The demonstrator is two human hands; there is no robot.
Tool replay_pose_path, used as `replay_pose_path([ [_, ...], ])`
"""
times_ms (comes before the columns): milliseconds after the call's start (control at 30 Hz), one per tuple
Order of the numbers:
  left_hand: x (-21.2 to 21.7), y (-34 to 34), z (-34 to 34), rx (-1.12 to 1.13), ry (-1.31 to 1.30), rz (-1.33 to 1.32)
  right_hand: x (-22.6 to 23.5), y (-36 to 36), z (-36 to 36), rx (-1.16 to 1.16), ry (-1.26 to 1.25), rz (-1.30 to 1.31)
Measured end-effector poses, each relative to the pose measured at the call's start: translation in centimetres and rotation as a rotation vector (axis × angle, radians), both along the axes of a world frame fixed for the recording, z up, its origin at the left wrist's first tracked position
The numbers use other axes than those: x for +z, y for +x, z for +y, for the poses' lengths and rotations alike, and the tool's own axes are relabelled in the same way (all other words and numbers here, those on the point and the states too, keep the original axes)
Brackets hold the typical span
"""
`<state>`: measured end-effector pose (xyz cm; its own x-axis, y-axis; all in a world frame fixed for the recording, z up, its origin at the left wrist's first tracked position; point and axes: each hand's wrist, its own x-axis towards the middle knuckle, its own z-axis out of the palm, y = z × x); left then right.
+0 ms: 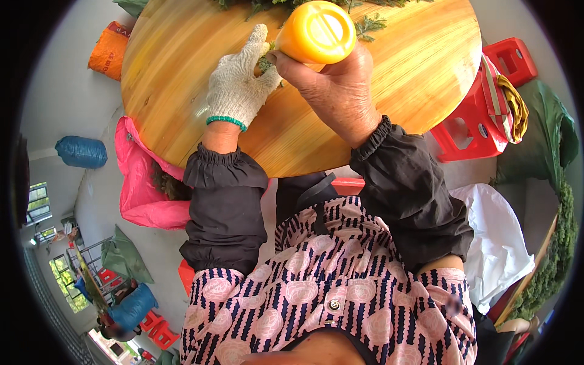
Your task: Apply glue from a yellow plastic bottle onto individual artificial green leaves on a wooden workbench.
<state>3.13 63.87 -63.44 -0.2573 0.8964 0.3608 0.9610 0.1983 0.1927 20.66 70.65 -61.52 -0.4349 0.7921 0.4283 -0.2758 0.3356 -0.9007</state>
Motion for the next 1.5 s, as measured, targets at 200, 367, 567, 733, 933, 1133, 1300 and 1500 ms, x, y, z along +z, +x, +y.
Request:
replay_pose_path([
  [200, 0.4, 0.1, 0.3, -0.003, -0.016, 0.009, 0.4, 0.8, 0.2, -0.014, 0.035, -0.044],
  [367, 0.9, 0.0, -0.3, 0.041, -0.059, -0.027, 0.8, 0.8, -0.1, 0.035, 0.019, -0.006],
  [567, 1.1, 0.1, 0.1, 0.048, -0.066, -0.031, 0.2, -0.4, 0.5, 0.005, -0.016, 0.141],
  [733, 0.4, -0.6, 0.1, 0.001, -0.034, -0.038, -0.4, -0.3, 0.8, -0.025, 0.022, 0.013],
  [933, -0.1, -0.3, 0.0, -0.074, 0.012, 0.021, -0.7, 0.3, 1.1, 0.037, -0.079, 0.050],
  [1133, -0.4, 0.1, 0.3, -0.024, -0.027, 0.076, -0.6, 0.4, 0.6, 0.029, -0.095, 0.048],
  [1300, -1.2, 0.0, 0.6, 0.010, -0.069, 0.110, -0.7, 0.7, 0.2, 0.056, -0.150, 0.087],
  [1500, -1.7, 0.3, 1.6, 0.028, -0.086, 0.167, -0.7, 1.7, 0.2, 0.007, -0.099, 0.018],
])
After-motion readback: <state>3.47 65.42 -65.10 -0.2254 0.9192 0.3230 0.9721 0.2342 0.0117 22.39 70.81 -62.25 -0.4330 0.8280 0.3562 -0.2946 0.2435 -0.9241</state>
